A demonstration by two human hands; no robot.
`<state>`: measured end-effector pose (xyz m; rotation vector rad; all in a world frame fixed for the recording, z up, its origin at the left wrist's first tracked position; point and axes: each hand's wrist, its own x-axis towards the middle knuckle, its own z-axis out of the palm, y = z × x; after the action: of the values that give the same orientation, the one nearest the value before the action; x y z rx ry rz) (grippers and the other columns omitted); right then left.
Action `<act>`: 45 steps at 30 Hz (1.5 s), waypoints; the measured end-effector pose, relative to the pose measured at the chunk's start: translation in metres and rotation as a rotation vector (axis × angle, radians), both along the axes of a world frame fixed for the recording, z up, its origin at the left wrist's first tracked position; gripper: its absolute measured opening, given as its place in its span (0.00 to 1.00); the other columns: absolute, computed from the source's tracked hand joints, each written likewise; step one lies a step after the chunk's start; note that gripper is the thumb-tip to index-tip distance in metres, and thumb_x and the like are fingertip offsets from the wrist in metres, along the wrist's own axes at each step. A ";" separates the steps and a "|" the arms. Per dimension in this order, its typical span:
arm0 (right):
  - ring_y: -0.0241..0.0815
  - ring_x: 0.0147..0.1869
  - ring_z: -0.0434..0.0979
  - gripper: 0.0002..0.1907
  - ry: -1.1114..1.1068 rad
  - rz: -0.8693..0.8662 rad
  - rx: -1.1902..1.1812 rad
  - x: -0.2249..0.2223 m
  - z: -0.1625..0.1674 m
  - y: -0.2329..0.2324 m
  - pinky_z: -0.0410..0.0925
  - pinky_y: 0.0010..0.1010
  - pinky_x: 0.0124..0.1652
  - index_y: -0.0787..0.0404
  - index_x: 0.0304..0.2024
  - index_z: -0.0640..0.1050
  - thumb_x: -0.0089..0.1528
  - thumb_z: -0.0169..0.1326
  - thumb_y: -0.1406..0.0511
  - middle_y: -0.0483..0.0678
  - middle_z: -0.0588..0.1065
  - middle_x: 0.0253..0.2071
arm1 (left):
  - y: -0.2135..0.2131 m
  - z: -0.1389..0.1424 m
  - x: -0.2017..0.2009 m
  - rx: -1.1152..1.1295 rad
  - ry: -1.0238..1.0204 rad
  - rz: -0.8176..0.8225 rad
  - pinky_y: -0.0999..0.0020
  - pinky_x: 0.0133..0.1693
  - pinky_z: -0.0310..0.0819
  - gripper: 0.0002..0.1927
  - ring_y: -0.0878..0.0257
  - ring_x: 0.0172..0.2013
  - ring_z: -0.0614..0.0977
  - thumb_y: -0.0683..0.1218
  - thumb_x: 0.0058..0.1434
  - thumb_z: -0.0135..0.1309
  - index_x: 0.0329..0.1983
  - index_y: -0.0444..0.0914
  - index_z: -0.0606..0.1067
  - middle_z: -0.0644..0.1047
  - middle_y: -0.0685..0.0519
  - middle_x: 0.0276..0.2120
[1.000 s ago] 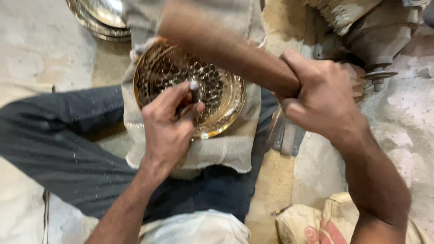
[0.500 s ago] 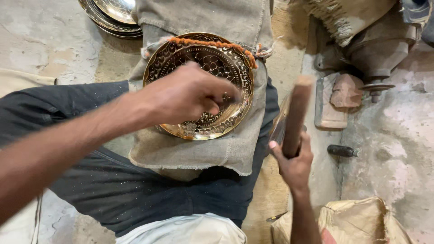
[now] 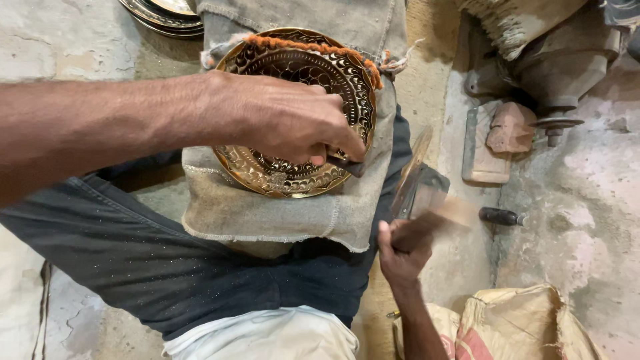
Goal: The person sits on the floor with a decorative brass plate resting on a cloth cushion and hammers a punch against the plate's surface using a wooden mallet, repositioning the punch by hand to work the patterned design across the plate.
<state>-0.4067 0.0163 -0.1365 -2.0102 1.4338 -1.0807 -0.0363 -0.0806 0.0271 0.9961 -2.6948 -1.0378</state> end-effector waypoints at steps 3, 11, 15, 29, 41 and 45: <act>0.43 0.37 0.79 0.25 0.252 0.030 -0.343 -0.003 0.000 -0.007 0.73 0.30 0.37 0.70 0.51 0.71 0.57 0.69 0.68 0.55 0.76 0.36 | 0.003 -0.004 -0.001 -0.020 0.005 -0.017 0.68 0.13 0.71 0.13 0.64 0.17 0.79 0.42 0.65 0.48 0.52 0.43 0.77 0.78 0.50 0.18; 0.38 0.38 0.80 0.28 0.178 0.040 -0.179 0.010 0.016 -0.018 0.73 0.29 0.38 0.66 0.56 0.70 0.59 0.70 0.68 0.51 0.78 0.38 | 0.010 -0.011 0.014 0.046 0.166 0.097 0.64 0.15 0.75 0.08 0.62 0.18 0.81 0.42 0.68 0.49 0.45 0.38 0.78 0.79 0.51 0.21; 0.36 0.35 0.79 0.30 0.285 -0.014 -0.187 0.018 0.019 -0.018 0.72 0.28 0.36 0.65 0.56 0.70 0.57 0.72 0.69 0.50 0.78 0.34 | 0.015 -0.012 0.021 -0.079 0.245 0.135 0.59 0.21 0.78 0.22 0.59 0.22 0.84 0.38 0.55 0.57 0.55 0.39 0.77 0.82 0.45 0.28; 0.33 0.33 0.80 0.27 0.177 0.134 -0.154 0.010 0.020 -0.026 0.74 0.25 0.32 0.61 0.54 0.67 0.61 0.71 0.67 0.48 0.78 0.32 | 0.017 -0.015 0.022 -0.052 0.127 0.152 0.61 0.24 0.83 0.28 0.60 0.24 0.85 0.38 0.60 0.53 0.65 0.47 0.72 0.83 0.47 0.32; 0.37 0.35 0.79 0.24 0.163 0.099 -0.071 0.022 0.030 -0.017 0.73 0.28 0.35 0.62 0.53 0.72 0.59 0.70 0.68 0.52 0.79 0.34 | 0.017 -0.005 0.026 -0.056 0.096 0.108 0.57 0.21 0.79 0.20 0.60 0.21 0.82 0.41 0.61 0.53 0.57 0.45 0.76 0.81 0.49 0.22; 0.37 0.28 0.76 0.25 0.380 0.100 -0.077 0.021 0.031 -0.017 0.70 0.29 0.30 0.67 0.50 0.74 0.55 0.71 0.69 0.53 0.77 0.29 | 0.018 -0.004 0.027 -0.036 0.071 0.112 0.57 0.21 0.79 0.18 0.59 0.21 0.82 0.41 0.62 0.52 0.56 0.45 0.76 0.82 0.48 0.22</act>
<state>-0.3856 -0.0008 -0.1052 -2.4112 1.4665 -0.7488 -0.0094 -0.0622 0.0232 1.0693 -2.5597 -0.9808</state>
